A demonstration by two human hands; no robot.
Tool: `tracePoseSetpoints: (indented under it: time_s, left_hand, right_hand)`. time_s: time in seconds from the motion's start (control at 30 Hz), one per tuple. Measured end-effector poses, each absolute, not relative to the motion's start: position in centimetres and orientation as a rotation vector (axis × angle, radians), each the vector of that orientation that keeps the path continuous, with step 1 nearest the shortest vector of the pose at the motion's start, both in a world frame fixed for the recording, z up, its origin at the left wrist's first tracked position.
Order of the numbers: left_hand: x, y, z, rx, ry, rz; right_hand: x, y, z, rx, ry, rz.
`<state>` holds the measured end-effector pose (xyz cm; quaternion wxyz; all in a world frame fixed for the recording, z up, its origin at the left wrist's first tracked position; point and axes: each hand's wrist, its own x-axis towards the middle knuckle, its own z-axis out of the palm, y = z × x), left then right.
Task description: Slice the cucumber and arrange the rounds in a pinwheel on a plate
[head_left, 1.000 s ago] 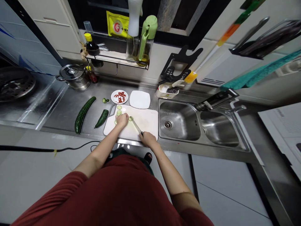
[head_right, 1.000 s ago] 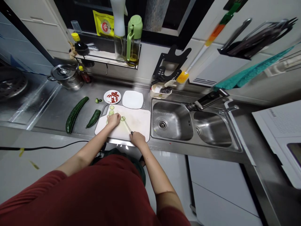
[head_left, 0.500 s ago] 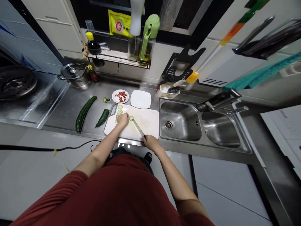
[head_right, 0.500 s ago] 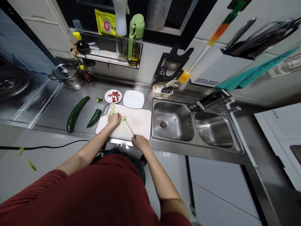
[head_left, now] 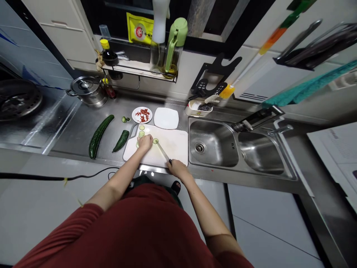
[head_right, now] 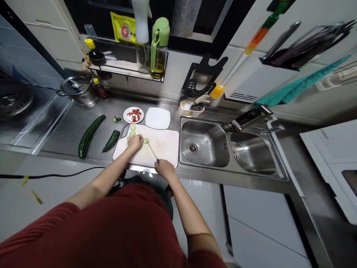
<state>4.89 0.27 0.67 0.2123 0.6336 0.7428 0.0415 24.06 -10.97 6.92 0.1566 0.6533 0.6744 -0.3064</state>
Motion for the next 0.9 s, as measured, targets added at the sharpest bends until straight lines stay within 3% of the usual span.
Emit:
tracePoseSetpoints:
  time_s: [0.9]
  left_hand:
    - [4.97, 0.21, 1.09, 1.762, 2.059, 0.101]
  right_hand:
    - [23.65, -10.07, 7.20, 1.874, 1.919, -0.885]
